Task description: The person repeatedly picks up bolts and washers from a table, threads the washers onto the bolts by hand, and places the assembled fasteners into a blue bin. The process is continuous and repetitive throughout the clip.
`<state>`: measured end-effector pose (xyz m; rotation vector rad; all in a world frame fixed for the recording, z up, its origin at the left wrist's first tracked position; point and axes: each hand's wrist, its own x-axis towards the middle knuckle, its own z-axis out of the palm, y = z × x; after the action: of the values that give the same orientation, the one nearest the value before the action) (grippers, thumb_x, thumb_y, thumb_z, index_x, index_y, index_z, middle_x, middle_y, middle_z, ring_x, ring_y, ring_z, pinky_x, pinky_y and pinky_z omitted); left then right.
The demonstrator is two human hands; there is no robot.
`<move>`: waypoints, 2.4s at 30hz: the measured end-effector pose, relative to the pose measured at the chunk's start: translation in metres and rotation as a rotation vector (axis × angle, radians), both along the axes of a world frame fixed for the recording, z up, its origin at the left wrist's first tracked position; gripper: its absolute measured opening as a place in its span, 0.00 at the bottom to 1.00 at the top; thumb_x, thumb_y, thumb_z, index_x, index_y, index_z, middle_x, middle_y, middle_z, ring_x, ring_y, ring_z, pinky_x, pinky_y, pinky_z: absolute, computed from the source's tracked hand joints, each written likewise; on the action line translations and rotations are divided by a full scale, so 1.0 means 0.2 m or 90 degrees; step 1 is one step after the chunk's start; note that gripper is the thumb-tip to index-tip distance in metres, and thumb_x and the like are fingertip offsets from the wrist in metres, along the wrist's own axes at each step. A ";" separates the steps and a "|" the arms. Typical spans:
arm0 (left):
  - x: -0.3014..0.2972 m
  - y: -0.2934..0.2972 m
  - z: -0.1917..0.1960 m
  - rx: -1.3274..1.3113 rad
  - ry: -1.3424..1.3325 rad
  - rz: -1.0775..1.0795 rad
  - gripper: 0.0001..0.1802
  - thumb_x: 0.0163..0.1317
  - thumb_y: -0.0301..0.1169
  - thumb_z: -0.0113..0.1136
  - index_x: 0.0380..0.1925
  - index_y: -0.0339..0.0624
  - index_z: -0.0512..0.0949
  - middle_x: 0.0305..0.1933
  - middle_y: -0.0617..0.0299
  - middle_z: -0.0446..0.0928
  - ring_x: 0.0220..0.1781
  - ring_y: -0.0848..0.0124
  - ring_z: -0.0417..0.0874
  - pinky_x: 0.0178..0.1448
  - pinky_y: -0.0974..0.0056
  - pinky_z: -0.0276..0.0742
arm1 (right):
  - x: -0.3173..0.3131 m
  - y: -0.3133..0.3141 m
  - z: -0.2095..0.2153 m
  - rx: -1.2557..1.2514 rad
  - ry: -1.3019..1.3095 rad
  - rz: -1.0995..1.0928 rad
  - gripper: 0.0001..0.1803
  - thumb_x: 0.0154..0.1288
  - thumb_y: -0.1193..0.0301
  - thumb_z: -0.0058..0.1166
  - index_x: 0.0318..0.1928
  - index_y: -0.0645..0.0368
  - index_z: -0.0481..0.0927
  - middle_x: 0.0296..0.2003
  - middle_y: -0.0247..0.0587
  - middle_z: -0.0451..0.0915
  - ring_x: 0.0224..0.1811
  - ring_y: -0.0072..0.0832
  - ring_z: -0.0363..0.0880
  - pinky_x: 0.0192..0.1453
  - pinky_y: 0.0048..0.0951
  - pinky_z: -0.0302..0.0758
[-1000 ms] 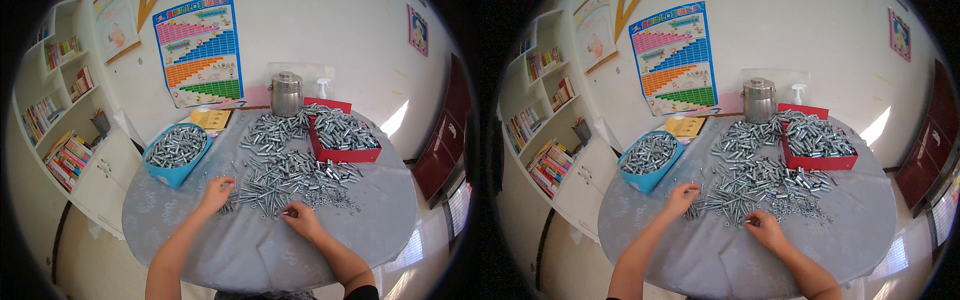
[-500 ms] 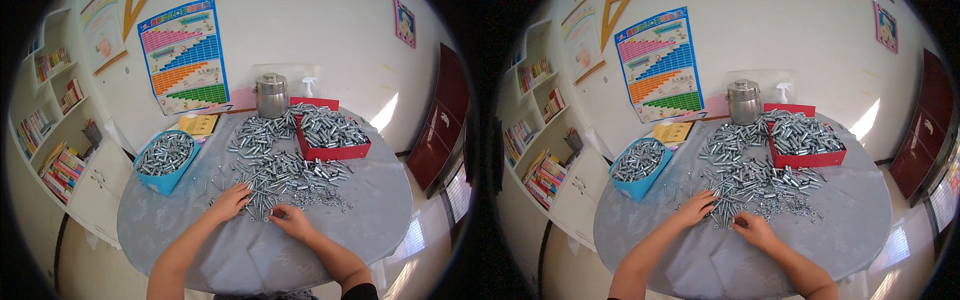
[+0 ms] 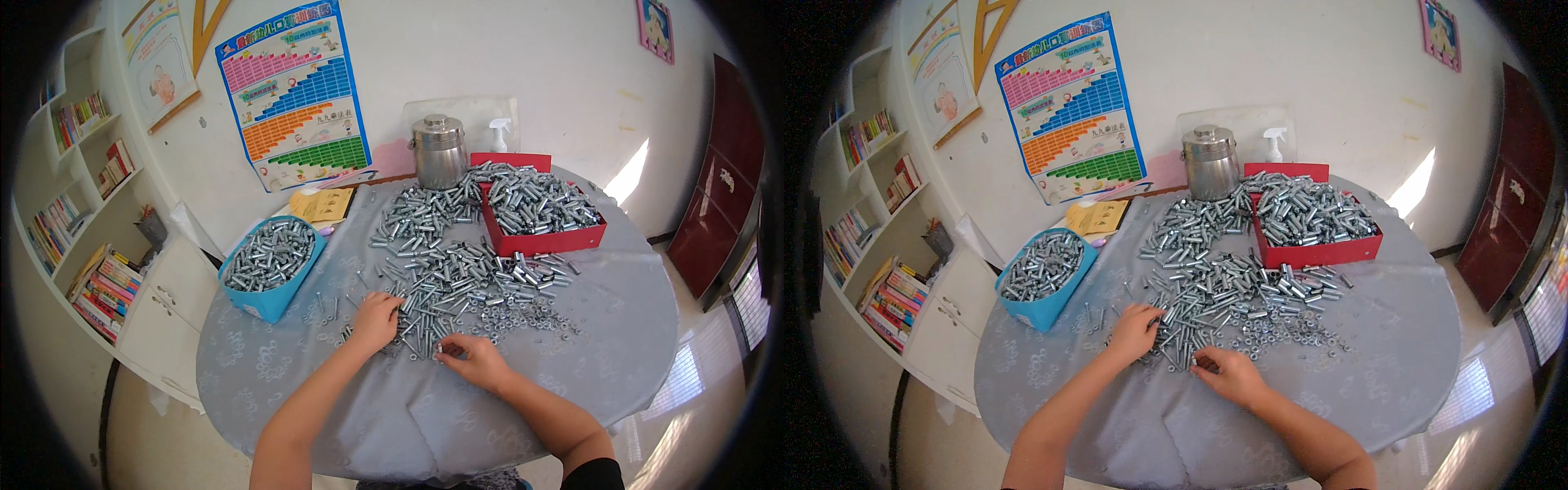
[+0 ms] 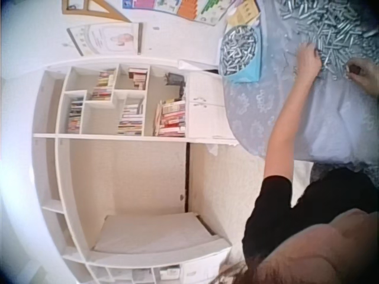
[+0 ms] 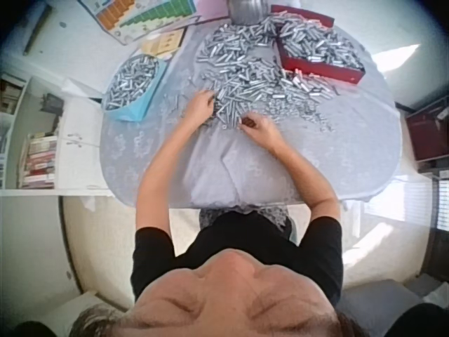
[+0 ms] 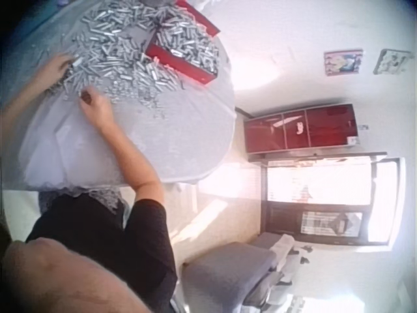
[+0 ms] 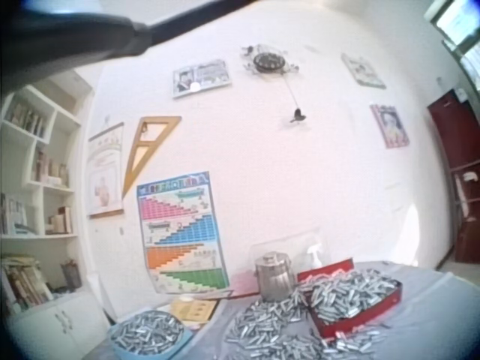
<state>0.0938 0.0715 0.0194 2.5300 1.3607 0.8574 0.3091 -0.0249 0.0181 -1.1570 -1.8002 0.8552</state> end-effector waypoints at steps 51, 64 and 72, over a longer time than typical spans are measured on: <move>0.16 -0.50 0.01 -0.110 -0.304 -0.032 0.11 0.44 0.23 0.59 0.31 0.39 0.73 0.30 0.60 0.74 0.33 0.64 0.72 0.38 0.64 0.70 | -0.03 -0.02 0.10 0.279 -0.118 0.036 0.18 0.53 0.80 0.52 0.47 0.59 0.74 0.36 0.44 0.75 0.38 0.39 0.73 0.43 0.34 0.70; 0.16 -0.51 -0.03 -0.220 -0.428 -0.025 0.13 0.47 0.22 0.61 0.35 0.38 0.73 0.32 0.62 0.73 0.32 0.75 0.73 0.36 0.71 0.69 | -0.09 -0.02 0.09 0.181 0.006 -0.011 0.25 0.57 0.77 0.49 0.57 0.58 0.66 0.45 0.40 0.75 0.47 0.40 0.69 0.52 0.39 0.64; 0.13 -0.47 -0.02 -0.326 -0.720 -0.033 0.19 0.55 0.18 0.54 0.49 0.37 0.69 0.37 0.63 0.74 0.35 0.80 0.74 0.41 0.76 0.70 | -0.05 0.01 0.03 0.298 -0.301 -0.043 0.10 0.44 0.70 0.61 0.30 0.55 0.79 0.38 0.34 0.75 0.48 0.35 0.68 0.53 0.37 0.62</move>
<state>0.1208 -0.0217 0.0155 1.2700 0.9112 1.3685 0.2996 -0.0223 0.0247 -1.1538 -2.1689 0.0947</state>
